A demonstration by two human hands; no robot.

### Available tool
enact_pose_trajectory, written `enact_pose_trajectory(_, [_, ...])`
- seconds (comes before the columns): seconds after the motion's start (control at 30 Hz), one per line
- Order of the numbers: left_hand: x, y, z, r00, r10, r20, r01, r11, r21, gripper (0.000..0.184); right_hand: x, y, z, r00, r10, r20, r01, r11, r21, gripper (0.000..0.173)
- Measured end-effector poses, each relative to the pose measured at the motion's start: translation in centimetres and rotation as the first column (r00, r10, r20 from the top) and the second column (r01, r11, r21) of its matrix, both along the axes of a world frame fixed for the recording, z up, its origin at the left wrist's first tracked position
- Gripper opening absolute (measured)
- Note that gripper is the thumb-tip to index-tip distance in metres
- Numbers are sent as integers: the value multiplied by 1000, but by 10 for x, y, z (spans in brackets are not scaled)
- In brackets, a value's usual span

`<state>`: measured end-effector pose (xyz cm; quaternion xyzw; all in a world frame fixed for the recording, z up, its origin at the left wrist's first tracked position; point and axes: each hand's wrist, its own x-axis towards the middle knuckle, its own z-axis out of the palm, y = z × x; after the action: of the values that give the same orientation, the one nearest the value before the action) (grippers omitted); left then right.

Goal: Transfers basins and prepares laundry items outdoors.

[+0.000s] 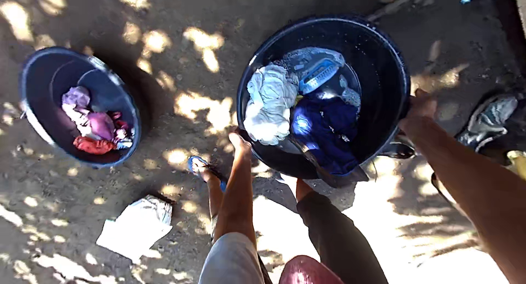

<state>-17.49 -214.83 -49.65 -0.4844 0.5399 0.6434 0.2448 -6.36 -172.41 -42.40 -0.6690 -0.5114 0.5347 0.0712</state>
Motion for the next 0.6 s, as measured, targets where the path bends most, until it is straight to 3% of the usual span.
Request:
enact_pose_trajectory(0.07, [25, -44, 15, 998, 67, -21, -68, 996, -57, 68, -30, -41, 23, 998, 64, 11, -64, 998, 4, 45])
enact_pose_trajectory(0.13, [28, -88, 48, 979, 200, -41, -204, 957, -207, 54, -52, -84, 43, 964, 266, 13, -265, 964, -6, 42])
enact_pose_trajectory(0.17, [16, -115, 78, 969, 226, 96, -194, 946, -261, 42, -61, -107, 56, 905, 424, 44, -425, 905, 3, 43])
enact_pose_trajectory(0.2, [15, -150, 90, 960, 197, 201, -130, 944, -304, 44, -71, -132, 71, 826, 556, 91, -556, 831, -18, 47])
enact_pose_trajectory(0.23, [55, -177, 57, 996, 79, -29, -83, 854, -514, 49, -83, -160, 80, 797, 594, 109, -596, 803, -13, 46])
enact_pose_trajectory(0.27, [96, -208, 8, 959, -13, -282, -178, 746, -641, 54, -97, -187, 79, 831, 547, 98, -550, 835, 1, 41])
enact_pose_trajectory(0.3, [114, -235, -16, 910, 45, -412, -305, 745, -593, 57, -109, -210, 80, 855, 515, 55, -515, 857, -24, 45])
enact_pose_trajectory(0.33, [110, -258, -4, 890, 249, -382, -411, 801, -436, 56, -122, -237, 84, 856, 517, 27, -515, 856, -51, 47])
enact_pose_trajectory(0.37, [97, -280, 23, 843, 450, -295, -528, 799, -287, 55, -136, -267, 95, 832, 554, -7, -553, 828, -91, 51])
enact_pose_trajectory(0.43, [76, -325, 80, 717, 689, -107, -697, 708, -114, 62, -163, -331, 112, 805, 593, -25, -593, 800, -97, 50])
enact_pose_trajectory(0.5, [69, -372, 121, 651, 759, -19, -759, 651, -26, 75, -189, -388, 125, 761, 649, 3, -648, 760, -54, 47])
enact_pose_trajectory(0.6, [45, -451, 153, 562, 826, 37, -818, 562, -120, 71, -232, -473, 146, 617, 787, -4, -787, 617, -31, 51])
